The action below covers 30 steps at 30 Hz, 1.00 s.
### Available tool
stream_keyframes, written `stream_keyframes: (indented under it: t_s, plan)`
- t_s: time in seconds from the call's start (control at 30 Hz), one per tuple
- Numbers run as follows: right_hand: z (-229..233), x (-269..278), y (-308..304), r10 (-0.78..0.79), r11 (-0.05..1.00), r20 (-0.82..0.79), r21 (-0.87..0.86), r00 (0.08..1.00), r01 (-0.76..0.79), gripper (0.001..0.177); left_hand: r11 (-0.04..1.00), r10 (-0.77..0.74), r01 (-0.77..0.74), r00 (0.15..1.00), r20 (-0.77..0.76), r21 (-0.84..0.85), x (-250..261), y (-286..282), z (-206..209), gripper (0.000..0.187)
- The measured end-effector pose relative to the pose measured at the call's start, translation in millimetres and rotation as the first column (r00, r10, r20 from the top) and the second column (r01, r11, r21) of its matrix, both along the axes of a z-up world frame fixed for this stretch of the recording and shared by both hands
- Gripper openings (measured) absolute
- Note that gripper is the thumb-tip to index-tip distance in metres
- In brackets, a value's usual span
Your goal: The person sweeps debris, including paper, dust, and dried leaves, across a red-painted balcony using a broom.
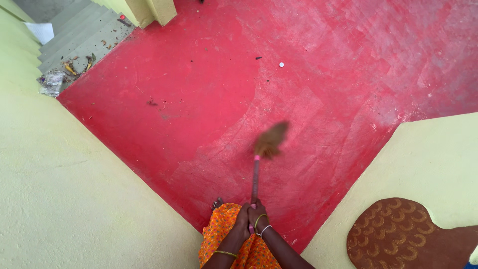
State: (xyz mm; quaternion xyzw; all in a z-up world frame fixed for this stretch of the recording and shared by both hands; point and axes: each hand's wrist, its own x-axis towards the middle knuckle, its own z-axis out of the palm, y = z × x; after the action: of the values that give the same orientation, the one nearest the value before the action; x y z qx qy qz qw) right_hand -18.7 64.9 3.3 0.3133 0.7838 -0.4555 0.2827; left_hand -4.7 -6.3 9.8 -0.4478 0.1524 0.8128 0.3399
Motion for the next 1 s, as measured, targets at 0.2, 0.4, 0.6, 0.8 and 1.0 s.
stream_keyframes:
  t_s: [0.2, 0.4, 0.6, 0.8, 1.0]
  plan:
    - [8, -40, 12, 0.086, 0.96, -0.036, -0.264, 0.996, -0.092, 0.054, 0.956, 0.09, -0.1, 0.995, -0.048, -0.275, -29, 6, -12, 0.02]
    - [1, -16, 43, -0.338, 0.9, -0.167, -0.344, 0.926, 0.267, 0.053, 0.951, -0.117, 0.067, 0.982, -0.151, -0.303, -50, 37, -4, 0.022]
    - [-10, -50, 60, -0.432, 0.863, -0.175, -0.364, 0.885, 0.349, 0.032, 0.951, -0.262, 0.223, 0.949, -0.177, -0.214, -95, 54, -4, 0.02]
    - [-11, -106, 52, 0.053, 0.954, 0.106, -0.3, 0.993, -0.019, 0.047, 0.872, 0.058, -0.101, 0.993, -0.103, -0.479, -113, 46, -17, 0.024]
    - [-2, -96, 110, 0.079, 0.931, -0.643, -0.225, 0.762, -0.287, 0.044, 0.845, 0.132, -0.252, 0.953, -0.273, -0.472, -107, 107, -17, 0.036]
